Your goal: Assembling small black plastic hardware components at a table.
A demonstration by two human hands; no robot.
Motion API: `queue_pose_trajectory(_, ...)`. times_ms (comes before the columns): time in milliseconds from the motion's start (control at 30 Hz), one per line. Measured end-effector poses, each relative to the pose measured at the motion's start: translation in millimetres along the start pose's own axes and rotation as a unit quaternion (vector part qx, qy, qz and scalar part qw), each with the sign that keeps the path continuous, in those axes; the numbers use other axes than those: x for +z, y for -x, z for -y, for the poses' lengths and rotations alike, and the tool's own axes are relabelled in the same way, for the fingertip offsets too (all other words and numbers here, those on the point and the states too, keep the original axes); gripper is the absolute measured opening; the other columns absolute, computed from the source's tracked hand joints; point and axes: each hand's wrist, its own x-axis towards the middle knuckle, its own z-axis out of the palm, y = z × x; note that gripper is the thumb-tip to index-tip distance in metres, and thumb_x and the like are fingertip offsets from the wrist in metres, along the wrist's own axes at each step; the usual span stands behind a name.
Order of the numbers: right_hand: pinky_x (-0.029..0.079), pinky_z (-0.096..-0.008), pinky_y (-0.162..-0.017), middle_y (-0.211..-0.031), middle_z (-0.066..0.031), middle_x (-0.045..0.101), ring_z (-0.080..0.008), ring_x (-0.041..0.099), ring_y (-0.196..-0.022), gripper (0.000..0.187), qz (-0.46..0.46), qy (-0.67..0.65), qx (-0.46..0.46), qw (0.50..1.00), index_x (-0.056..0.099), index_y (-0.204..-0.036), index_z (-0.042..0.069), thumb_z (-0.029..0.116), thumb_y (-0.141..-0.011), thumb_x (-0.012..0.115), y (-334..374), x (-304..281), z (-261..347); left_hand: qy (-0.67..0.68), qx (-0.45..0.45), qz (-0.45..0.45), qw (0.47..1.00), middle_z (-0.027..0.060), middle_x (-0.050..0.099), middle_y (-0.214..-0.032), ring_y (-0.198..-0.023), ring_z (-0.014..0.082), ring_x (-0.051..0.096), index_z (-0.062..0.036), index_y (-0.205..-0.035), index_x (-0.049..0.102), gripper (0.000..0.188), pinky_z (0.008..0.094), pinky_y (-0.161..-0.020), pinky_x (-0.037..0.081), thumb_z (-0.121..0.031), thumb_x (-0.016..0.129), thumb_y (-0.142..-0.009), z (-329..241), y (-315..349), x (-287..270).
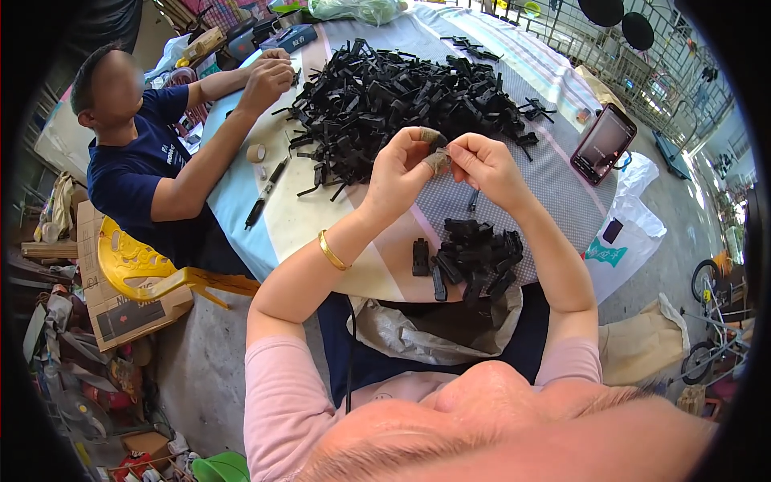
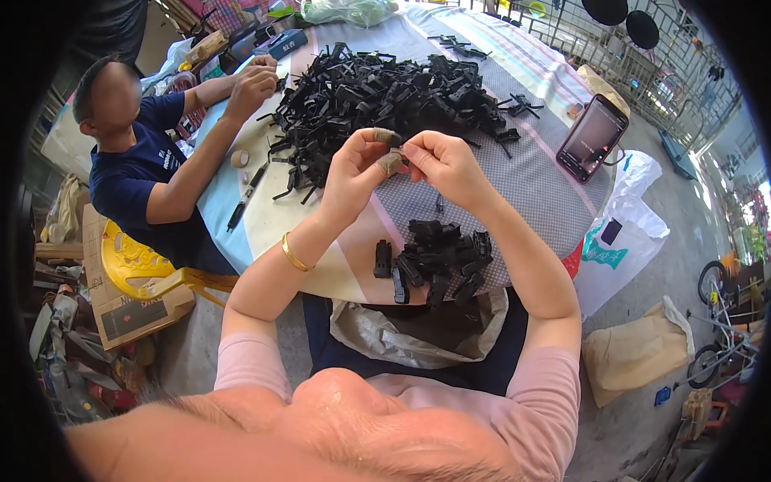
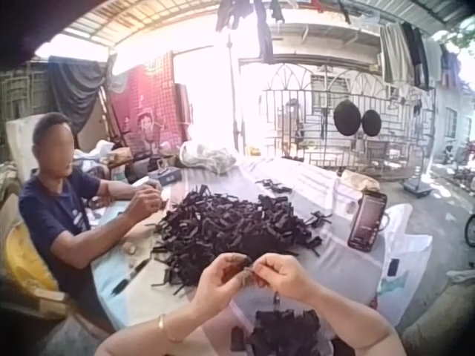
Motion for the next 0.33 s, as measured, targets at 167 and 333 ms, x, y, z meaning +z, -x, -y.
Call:
queue_pose_trajectory(167, 0.039, -0.0174, -0.049, -0.065, -0.0014, 0.056, -0.0051, 0.050, -0.056, 0.016, -0.002, -0.009, -0.009, 1.000, 0.058, -0.083, 0.000, 0.013, -0.088, 0.051, 0.7, 3.6, 1.6, -0.024, 0.029, -0.020, 0.999, 0.0064, 0.059, -0.087, -0.079, 0.0117, 0.058, 0.0010, -0.100, 0.047, 0.022, 0.0225, -0.072, 0.047, 0.003, 0.057, -0.080, -2.9, 3.4, 4.0)
queue_pose_trajectory(333, 0.038, -0.0169, -0.049, -0.065, -0.0016, 0.056, -0.0052, 0.050, -0.056, 0.016, 0.014, -0.023, 0.015, 1.000, 0.059, -0.083, 0.000, 0.013, -0.088, 0.050, 2.2, 6.2, 1.8, -0.101, 0.056, -0.040, 0.993, 0.0057, 0.059, -0.086, -0.078, 0.0104, 0.058, -0.0004, -0.098, 0.048, 0.020, 0.0211, -0.072, 0.047, 0.003, 0.057, -0.081, 1.1, 5.2, 1.1)
